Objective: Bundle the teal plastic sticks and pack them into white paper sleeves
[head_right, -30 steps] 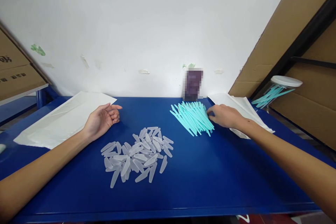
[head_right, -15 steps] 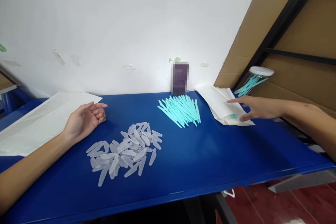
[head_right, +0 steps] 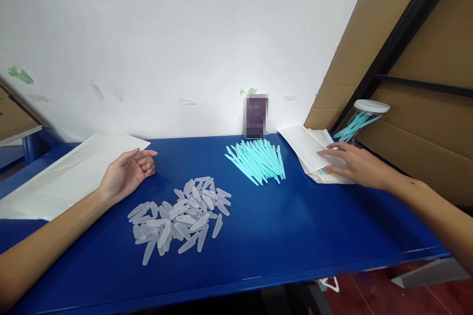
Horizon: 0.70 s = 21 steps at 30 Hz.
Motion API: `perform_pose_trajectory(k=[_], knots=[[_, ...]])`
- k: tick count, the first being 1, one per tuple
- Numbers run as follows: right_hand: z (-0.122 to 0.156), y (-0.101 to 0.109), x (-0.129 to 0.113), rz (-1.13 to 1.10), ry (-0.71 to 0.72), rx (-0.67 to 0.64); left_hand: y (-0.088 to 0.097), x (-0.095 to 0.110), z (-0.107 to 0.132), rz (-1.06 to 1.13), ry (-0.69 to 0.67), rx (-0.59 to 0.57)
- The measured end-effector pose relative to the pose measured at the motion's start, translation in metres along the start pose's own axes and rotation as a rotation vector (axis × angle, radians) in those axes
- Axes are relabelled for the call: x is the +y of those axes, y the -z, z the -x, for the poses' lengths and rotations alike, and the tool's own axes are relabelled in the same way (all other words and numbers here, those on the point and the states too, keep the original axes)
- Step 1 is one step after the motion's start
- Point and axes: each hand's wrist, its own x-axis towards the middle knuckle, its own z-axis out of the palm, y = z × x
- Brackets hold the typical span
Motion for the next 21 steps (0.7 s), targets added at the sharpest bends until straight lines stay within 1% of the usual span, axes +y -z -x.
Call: perform_pose_trajectory(k=[4,7,10,14,16,18,19,21], knots=[[-0.004,-0.006,-0.008,0.074,0.035,0.048,0.001,-0.001,0.000,-0.006,0.006,0.009],[-0.003,-0.008,-0.013,0.042,0.072,-0.002,0.001,-0.002,0.000,-0.008,0.008,0.013],[-0.003,-0.007,-0.012,0.005,0.074,-0.053,-0.001,-0.003,0.000,-0.011,0.003,0.008],[-0.008,-0.005,-0.011,0.014,0.069,-0.049,-0.002,-0.003,0.001,-0.015,-0.002,0.012],[-0.010,-0.003,-0.016,0.049,0.058,-0.047,-0.001,-0.004,0.001,-0.018,-0.001,0.017],[-0.012,0.002,-0.032,0.088,0.077,-0.033,0.000,-0.005,0.000,-0.030,-0.001,0.019],[-0.013,0.006,-0.045,0.104,0.098,-0.009,0.001,-0.006,0.000,-0.038,-0.003,0.015],[-0.018,0.017,-0.080,0.092,0.131,0.035,0.002,-0.008,-0.001,-0.055,-0.013,-0.002]])
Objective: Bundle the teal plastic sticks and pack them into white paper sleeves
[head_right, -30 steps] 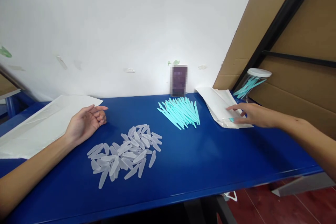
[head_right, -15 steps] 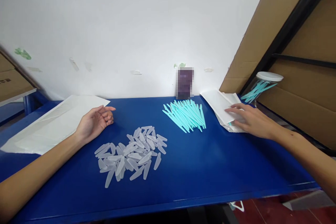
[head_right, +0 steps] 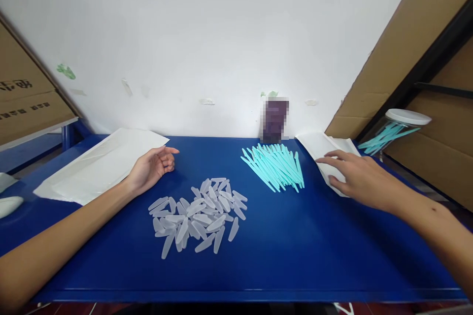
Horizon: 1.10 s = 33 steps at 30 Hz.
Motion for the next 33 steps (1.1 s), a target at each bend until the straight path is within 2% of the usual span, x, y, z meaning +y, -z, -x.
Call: perform_pose_trajectory(k=[1,5,7,9,11,14,19,27,33], knots=[[-0.007,0.008,-0.020,-0.019,-0.020,0.046,0.001,-0.001,0.000,-0.008,-0.008,-0.012],[-0.048,0.033,-0.094,-0.207,-0.005,0.050,0.001,-0.001,0.001,-0.036,-0.029,-0.042],[-0.069,0.035,-0.119,-0.292,0.077,0.089,0.000,0.000,0.002,-0.047,-0.027,-0.039],[-0.086,0.030,-0.133,-0.291,0.080,0.134,-0.001,0.001,0.002,-0.055,-0.026,-0.038],[-0.094,0.023,-0.141,-0.172,0.041,0.121,-0.002,0.001,0.003,-0.070,-0.034,-0.046],[-0.094,0.012,-0.148,0.006,-0.011,0.015,-0.003,0.000,0.004,-0.108,-0.051,-0.066],[-0.084,0.005,-0.156,0.077,-0.106,-0.143,-0.006,-0.001,0.005,-0.163,-0.066,-0.089],[-0.077,0.002,-0.166,0.118,-0.137,-0.178,-0.010,0.001,0.008,-0.207,-0.074,-0.100],[-0.082,-0.006,-0.181,0.066,-0.119,-0.165,-0.009,0.000,0.007,-0.213,-0.081,-0.100]])
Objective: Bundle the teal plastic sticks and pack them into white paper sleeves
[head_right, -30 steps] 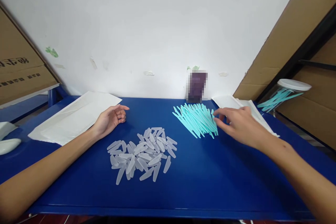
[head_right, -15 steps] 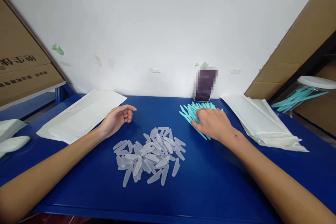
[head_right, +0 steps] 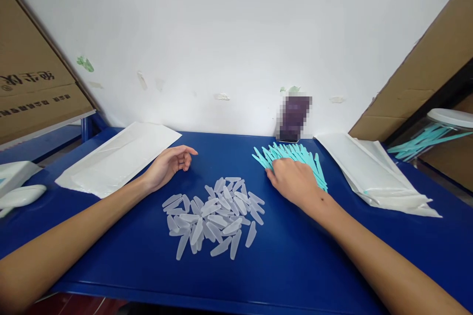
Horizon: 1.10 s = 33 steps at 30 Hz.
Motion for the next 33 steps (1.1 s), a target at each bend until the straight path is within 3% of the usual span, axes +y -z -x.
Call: perform_pose_trajectory(k=[8,10,14,17,20,22,24,28,30,33], knots=[[-0.026,-0.005,-0.032,-0.166,0.236,0.204,0.003,-0.002,-0.001,-0.040,-0.034,0.012],[-0.038,-0.008,-0.042,-0.252,0.324,0.246,0.006,-0.003,0.000,-0.184,-0.108,0.015],[-0.057,-0.016,-0.059,-0.438,0.472,0.264,0.013,-0.004,0.004,-0.722,-0.359,0.002],[-0.058,-0.015,-0.064,-0.533,0.424,0.327,0.016,-0.006,0.005,-0.918,-0.475,-0.015],[-0.053,0.004,-0.054,-0.541,0.260,0.414,0.015,-0.009,0.003,-0.997,-0.489,-0.064],[-0.053,0.022,-0.041,-0.456,0.162,0.337,0.010,-0.010,-0.002,-1.042,-0.467,-0.113],[-0.056,0.039,-0.026,-0.321,0.084,0.180,0.000,-0.011,-0.011,-1.112,-0.452,-0.161],[-0.063,0.049,-0.009,-0.125,0.110,-0.175,-0.026,-0.015,-0.037,-1.260,-0.471,-0.263],[-0.065,0.046,-0.008,-0.074,0.124,-0.252,-0.037,-0.018,-0.050,-1.299,-0.476,-0.303],[-0.068,0.040,-0.009,-0.091,0.127,-0.253,-0.044,-0.017,-0.057,-1.330,-0.461,-0.366]])
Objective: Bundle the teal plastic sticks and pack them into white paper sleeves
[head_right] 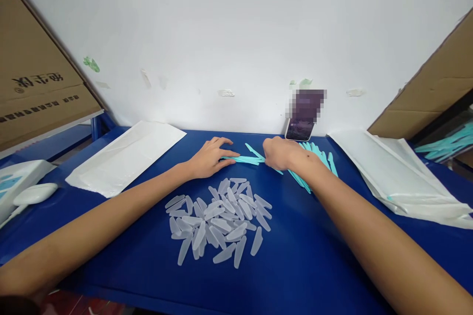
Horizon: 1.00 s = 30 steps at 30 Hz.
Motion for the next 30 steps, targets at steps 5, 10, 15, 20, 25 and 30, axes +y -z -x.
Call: perform_pose_trajectory(k=[5,10,15,20,25,30], knots=[[-0.013,-0.003,0.006,-0.110,0.090,0.041,0.012,-0.005,0.021,0.024,-0.002,-0.057],[-0.030,-0.017,-0.009,-0.294,0.307,0.139,0.014,-0.009,0.039,-0.020,-0.022,-0.021],[-0.024,-0.005,-0.021,-0.560,0.368,0.228,0.009,-0.007,0.035,-0.131,-0.080,0.087],[0.006,0.037,0.015,-0.720,0.106,0.656,0.014,-0.006,0.025,-0.174,-0.136,-0.060],[0.023,0.024,0.048,-0.358,-0.031,0.784,0.023,-0.013,0.023,-0.145,-0.109,-0.092],[0.030,-0.023,0.088,-0.044,-0.031,0.362,0.027,-0.029,0.038,-0.095,-0.029,-0.087]])
